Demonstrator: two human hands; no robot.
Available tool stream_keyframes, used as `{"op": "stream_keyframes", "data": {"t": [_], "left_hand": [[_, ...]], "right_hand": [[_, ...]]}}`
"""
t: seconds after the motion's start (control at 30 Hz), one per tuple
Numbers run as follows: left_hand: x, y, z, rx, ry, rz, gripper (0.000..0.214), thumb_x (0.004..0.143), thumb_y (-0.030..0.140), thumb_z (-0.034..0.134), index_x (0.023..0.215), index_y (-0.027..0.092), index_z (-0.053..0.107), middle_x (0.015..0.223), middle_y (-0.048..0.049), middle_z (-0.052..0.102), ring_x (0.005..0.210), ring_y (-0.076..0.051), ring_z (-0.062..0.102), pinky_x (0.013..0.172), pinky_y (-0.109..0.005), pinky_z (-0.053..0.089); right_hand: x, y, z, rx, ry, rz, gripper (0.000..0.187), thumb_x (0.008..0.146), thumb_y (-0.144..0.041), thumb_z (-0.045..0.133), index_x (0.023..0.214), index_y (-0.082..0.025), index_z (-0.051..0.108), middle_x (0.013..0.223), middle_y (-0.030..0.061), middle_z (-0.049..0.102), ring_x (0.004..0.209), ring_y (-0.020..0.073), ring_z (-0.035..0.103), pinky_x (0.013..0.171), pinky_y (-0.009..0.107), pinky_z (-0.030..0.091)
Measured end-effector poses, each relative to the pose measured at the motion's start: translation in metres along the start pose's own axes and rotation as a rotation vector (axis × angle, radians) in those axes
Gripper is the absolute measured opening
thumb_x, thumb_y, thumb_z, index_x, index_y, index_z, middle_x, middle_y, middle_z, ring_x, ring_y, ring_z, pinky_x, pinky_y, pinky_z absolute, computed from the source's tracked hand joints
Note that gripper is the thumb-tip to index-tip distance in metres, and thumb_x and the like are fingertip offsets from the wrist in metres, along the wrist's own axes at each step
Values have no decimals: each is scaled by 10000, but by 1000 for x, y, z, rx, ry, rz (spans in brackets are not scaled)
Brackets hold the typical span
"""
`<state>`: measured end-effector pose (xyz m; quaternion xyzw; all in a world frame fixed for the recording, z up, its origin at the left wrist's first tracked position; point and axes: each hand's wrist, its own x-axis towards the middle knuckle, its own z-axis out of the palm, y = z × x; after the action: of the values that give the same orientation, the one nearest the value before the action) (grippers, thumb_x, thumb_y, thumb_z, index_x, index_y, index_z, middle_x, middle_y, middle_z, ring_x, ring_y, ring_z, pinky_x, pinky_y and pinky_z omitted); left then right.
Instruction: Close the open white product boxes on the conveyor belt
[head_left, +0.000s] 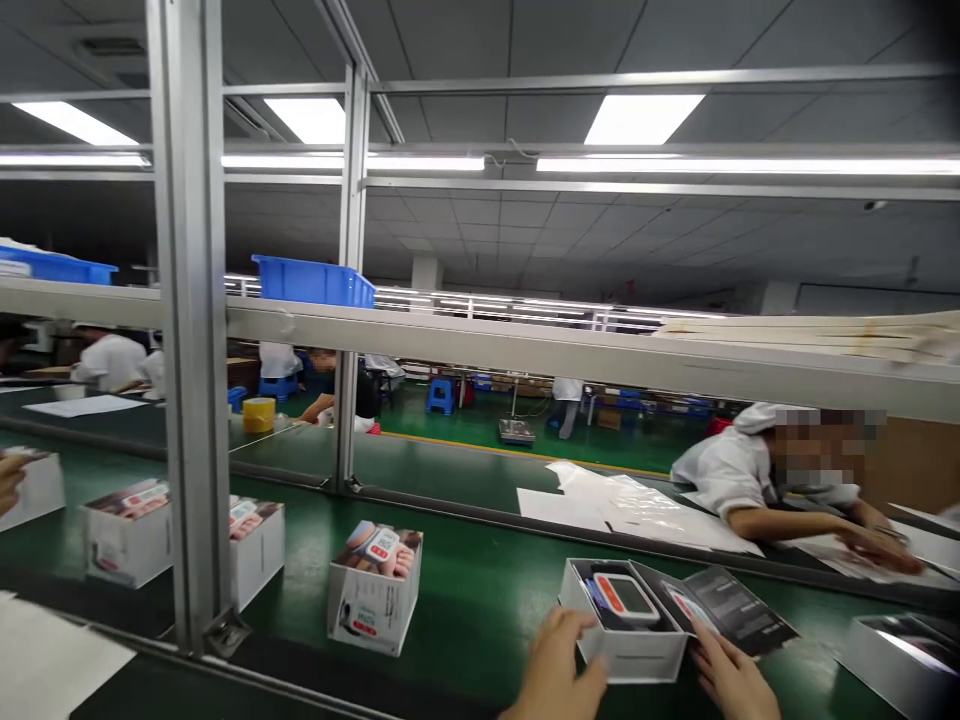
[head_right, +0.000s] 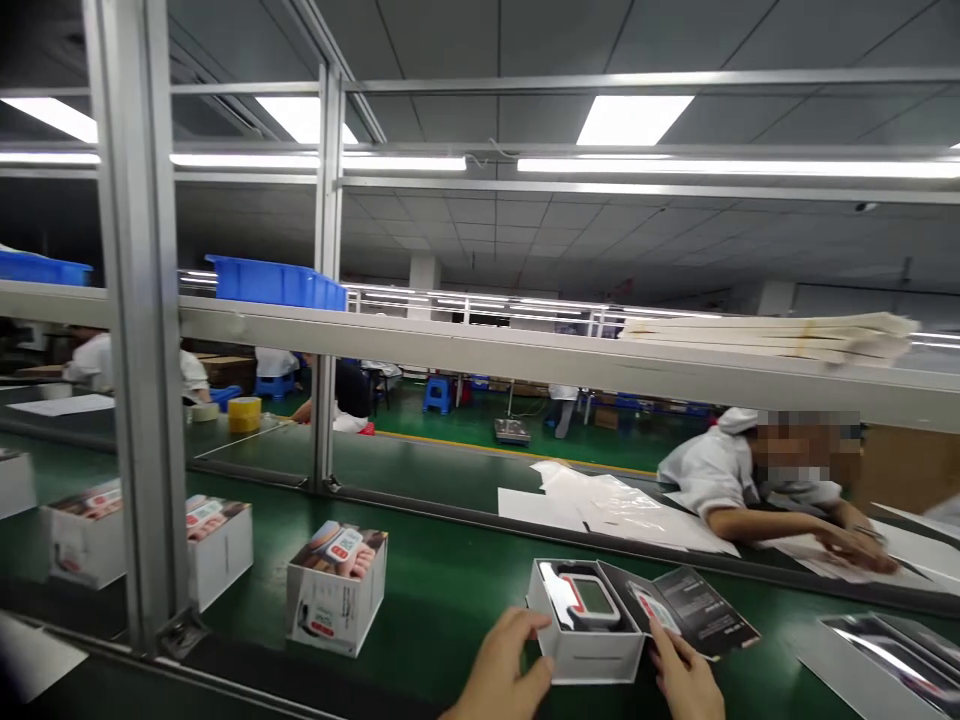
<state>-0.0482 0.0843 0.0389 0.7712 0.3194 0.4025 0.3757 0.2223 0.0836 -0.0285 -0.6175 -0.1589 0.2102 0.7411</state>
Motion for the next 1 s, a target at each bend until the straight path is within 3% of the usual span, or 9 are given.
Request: {"op": "stream_keyframes", "data": {"t": [0.1, 0.17, 0.23, 0.47, 0.57, 0.67, 0.8, 0.9, 1.0], "left_hand": [[-5, -29, 22, 71, -40, -71, 511, 690, 134, 596, 1194, 207, 638, 1159, -78, 620, 1087, -266, 594, 969, -413, 467], [-11, -33, 26, 94, -28, -85, 526, 708, 145, 587, 1228, 226, 612, 1212, -73, 592, 1125, -273, 577, 994, -425, 455], [-16, -31, 24, 102, -17, -69, 537, 722, 139, 573, 1249, 236, 586, 1257, -72, 555, 1141, -264, 570, 1004, -416, 452], [-17, -33, 6, 124, 30, 0, 406, 778, 114, 526, 1169, 203, 592, 1195, -78, 544, 1085, -226, 593, 962, -371, 482], [-23, -31, 1, 207, 67, 43, 412, 799, 116, 519, 1197, 204, 574, 1196, -85, 550, 1059, -235, 596, 942, -388, 495], [-29, -22, -1, 402, 173, 171, 359, 815, 80, 474, 1124, 202, 609, 1096, -100, 586, 1011, -272, 591, 903, -450, 497], [-23, -14, -2, 564, 258, 374, 506, 829, 88, 485, 1317, 205, 546, 1328, -143, 521, 1276, -339, 466, 1068, -551, 379], [-9, -28, -3, 583, 181, 220, 710, 785, 76, 510, 1478, 162, 381, 1549, -146, 330, 1452, -358, 242, 1163, -586, 255], [-1, -50, -4, 451, 90, 33, 775, 778, 61, 485, 1522, 94, 272, 1601, -164, 219, 1479, -315, 200, 1182, -513, 278]], "right_hand": [[-1, 14, 6, 135, -19, 111, 975, 308, -408, 898, 1204, -188, 582, 789, 104, 690, 772, 357, 708, 662, 463, 607], [-10, 17, 11, 196, 20, 88, 1250, 339, -355, 907, 1447, -146, 366, 936, 139, 696, 817, 326, 705, 713, 442, 615], [-22, 18, 18, 191, 17, 96, 1381, 368, -347, 906, 1528, -121, 192, 1067, 175, 677, 858, 309, 700, 725, 423, 617], [-49, 17, 39, 9, -85, -13, 1172, 452, -541, 816, 1450, -108, 379, 1042, 126, 680, 1000, 308, 657, 844, 398, 559], [-62, 13, 42, -204, -102, -203, 960, 641, -610, 661, 1453, -155, 425, 1058, 111, 669, 1005, 308, 640, 942, 457, 491], [-79, 8, 46, -447, -233, -456, 650, 780, -607, 503, 1303, -241, 625, 1173, 115, 620, 1096, 326, 589, 1008, 488, 427], [-94, 9, 51, -542, -397, -539, 505, 806, -606, 509, 1142, -301, 731, 1335, 88, 524, 1243, 330, 502, 1046, 451, 411], [-96, 11, 56, -489, -479, -470, 509, 808, -608, 531, 1172, -303, 711, 1379, 74, 519, 1295, 325, 472, 1063, 435, 405], [-98, 14, 65, -361, -571, -331, 569, 800, -646, 545, 1207, -270, 671, 1331, 75, 586, 1262, 307, 517, 1063, 413, 410]]}}
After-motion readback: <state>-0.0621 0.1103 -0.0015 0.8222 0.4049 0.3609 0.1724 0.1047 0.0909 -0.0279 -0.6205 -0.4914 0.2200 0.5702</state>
